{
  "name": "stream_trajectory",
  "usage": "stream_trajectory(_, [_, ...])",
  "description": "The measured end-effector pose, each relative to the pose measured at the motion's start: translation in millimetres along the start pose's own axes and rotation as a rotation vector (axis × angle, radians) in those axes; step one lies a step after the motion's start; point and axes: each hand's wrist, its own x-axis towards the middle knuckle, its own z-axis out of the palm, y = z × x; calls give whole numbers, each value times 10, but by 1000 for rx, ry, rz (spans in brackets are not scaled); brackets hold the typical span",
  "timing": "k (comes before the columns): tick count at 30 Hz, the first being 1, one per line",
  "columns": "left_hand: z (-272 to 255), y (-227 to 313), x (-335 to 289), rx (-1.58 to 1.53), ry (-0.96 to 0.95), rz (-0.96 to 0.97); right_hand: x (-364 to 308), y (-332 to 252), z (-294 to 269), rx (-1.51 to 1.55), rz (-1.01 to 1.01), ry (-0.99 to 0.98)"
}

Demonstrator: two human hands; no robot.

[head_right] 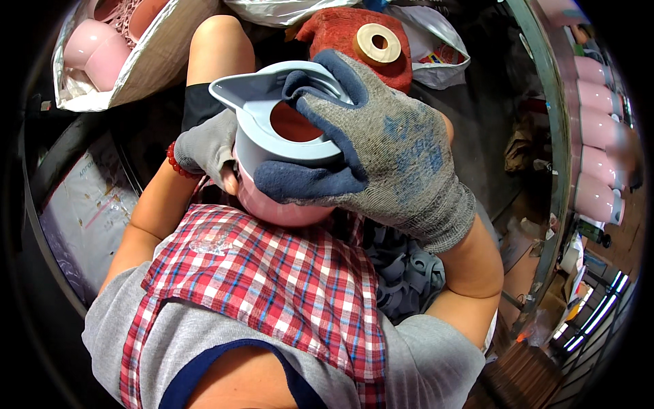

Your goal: The person sits at a workstation and assembles pink thermal jugs by taking a jug body from a bag, inserting a grey lid component into the top, and securing the parts together before placing the completed jug on a nearby table.

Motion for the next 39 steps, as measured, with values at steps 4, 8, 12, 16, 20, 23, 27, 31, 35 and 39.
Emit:
stream_trajectory(4, [109,174,144,-43,175,255,35,4,-5,2,38,-46])
stream_trajectory(8, [170,305,280,-99,81,224,6,22,40,-15,48,-31])
stream_trajectory(12, [182,277,271,-59,97,173,-18,47,87,-62,49,-36])
stream_trajectory(16, [168,286,286,32,89,200,-45,63,112,-81,14,-6])
stream_trajectory(20, [117,272,269,182,101,223,0,50,88,-115,-1,-32])
stream_trajectory(23, [148,263,243,70,115,192,6,90,96,-124,-40,-42])
stream_trajectory(27, [165,259,229,11,153,181,23,106,75,-63,-44,-44])
stream_trajectory(31, [154,269,231,146,192,214,73,164,30,-91,-73,-31])
stream_trajectory(35, [182,314,247,90,209,213,116,189,3,-50,-101,-45])
stream_trajectory(39, [174,291,248,105,208,246,116,225,-1,-79,-161,-31])
